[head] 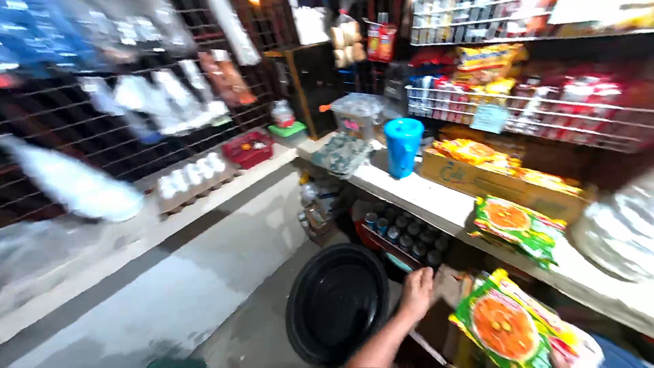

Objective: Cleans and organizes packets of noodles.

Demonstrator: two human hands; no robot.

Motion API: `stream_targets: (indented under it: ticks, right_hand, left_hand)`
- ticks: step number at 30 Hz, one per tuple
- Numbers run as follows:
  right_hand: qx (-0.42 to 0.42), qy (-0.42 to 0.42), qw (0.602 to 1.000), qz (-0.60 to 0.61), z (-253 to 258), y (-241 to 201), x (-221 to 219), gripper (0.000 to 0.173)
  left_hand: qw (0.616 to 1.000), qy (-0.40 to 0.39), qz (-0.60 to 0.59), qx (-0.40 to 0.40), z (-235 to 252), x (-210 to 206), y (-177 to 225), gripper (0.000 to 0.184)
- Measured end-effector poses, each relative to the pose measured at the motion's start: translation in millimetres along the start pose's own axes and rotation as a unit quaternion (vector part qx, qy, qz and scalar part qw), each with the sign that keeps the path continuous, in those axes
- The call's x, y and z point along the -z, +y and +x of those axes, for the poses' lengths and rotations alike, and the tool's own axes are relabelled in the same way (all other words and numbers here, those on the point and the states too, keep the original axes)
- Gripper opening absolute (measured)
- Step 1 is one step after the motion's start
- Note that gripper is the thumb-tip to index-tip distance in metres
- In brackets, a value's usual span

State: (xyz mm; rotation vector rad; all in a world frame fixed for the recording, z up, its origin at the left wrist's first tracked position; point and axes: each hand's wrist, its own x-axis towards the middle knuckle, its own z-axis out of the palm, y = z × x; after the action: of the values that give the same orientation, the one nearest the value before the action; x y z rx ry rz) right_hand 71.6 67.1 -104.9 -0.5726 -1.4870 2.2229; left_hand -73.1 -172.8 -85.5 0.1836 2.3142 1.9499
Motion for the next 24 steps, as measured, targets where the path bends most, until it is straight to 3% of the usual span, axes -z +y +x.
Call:
stream_targets:
  ticks: [3, 7, 13, 17, 19, 20, 23, 24]
  right_hand:
    - [0.014, 0.003, 1.000, 0.017, -8, 6, -5, 0.044]
    - [-0.011, 0.035, 0.999, 0.003, -22, 7, -6, 0.053]
    - [-0.019, 0.077, 0.997, -0.008, -35, 4, -5, 0.058]
    - [-0.008, 0.107, 0.994, 0.004, -37, 5, -2, 0.067]
    - [-0.009, 0.123, 0.992, 0.010, -35, 6, -1, 0.070]
    - [-0.010, 0.129, 0.992, 0.012, -34, 5, 0, 0.071]
    - [-0.015, 0.143, 0.989, 0.022, -32, -6, 1, 0.070]
    - [-0.009, 0.142, 0.990, 0.026, -31, -8, 2, 0.071]
  left_hand:
    - [0.996, -0.054, -0.060, -0.044, 2, -20, 6, 0.025]
    - [0.985, -0.140, -0.070, -0.076, 8, -39, 21, 0.029]
    - [0.984, -0.167, -0.037, -0.048, 14, -62, 38, 0.018]
    - [0.981, -0.162, -0.103, -0.003, 13, -77, 34, 0.017]
    - [0.966, -0.215, -0.139, 0.027, 17, -77, 32, 0.019]
    - [0.950, -0.272, -0.148, 0.040, 20, -73, 31, 0.021]
    - [0.887, -0.444, -0.101, 0.072, 21, -62, 29, 0.067]
    - [0.882, -0.452, -0.104, 0.085, 17, -64, 25, 0.063]
